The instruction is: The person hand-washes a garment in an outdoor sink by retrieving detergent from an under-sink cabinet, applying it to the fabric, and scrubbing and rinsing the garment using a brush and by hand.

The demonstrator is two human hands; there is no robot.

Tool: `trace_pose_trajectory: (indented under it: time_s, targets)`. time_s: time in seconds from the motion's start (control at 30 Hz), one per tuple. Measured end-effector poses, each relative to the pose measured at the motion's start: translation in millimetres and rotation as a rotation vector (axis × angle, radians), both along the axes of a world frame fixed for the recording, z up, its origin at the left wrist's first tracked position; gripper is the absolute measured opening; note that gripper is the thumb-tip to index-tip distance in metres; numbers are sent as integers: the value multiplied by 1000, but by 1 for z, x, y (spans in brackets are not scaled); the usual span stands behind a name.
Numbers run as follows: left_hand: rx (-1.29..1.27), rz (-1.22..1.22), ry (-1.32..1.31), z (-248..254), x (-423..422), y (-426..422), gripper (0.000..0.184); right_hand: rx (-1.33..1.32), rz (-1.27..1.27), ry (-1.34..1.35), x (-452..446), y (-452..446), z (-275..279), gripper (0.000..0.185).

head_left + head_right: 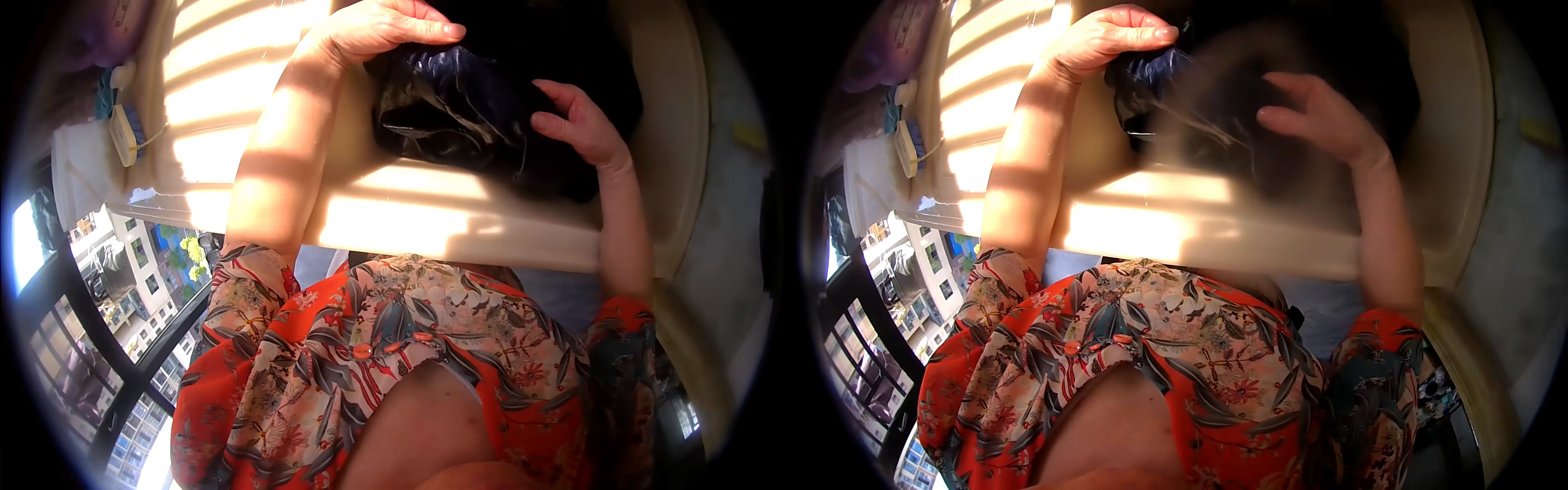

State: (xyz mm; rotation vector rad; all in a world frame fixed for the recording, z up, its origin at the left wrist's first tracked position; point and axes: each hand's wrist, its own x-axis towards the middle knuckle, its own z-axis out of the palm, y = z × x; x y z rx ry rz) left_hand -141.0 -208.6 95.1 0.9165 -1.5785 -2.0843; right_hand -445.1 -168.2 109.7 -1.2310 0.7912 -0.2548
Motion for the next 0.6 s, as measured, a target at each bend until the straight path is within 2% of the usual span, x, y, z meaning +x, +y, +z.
trace_pose_trajectory:
  time_s: [0.1,0.2,0.3,0.4,0.5,0.6]
  targets:
    - [99,17,-34,-2,6,-1,25,-35,-87,83,-1,4,-9,44]
    - [171,120,51,0,3,7,28,-1,-40,34,6,1,-4,51]
    - [208,152,48,1,2,10,31,18,-105,83,-1,1,-19,55]
    - [396,142,34,13,8,11,36,31,-164,120,-1,2,-24,53]
    - [364,175,84,5,8,12,46,100,-173,57,2,1,-27,55]
    - [366,189,125,3,9,14,54,74,-276,169,10,9,-21,57]
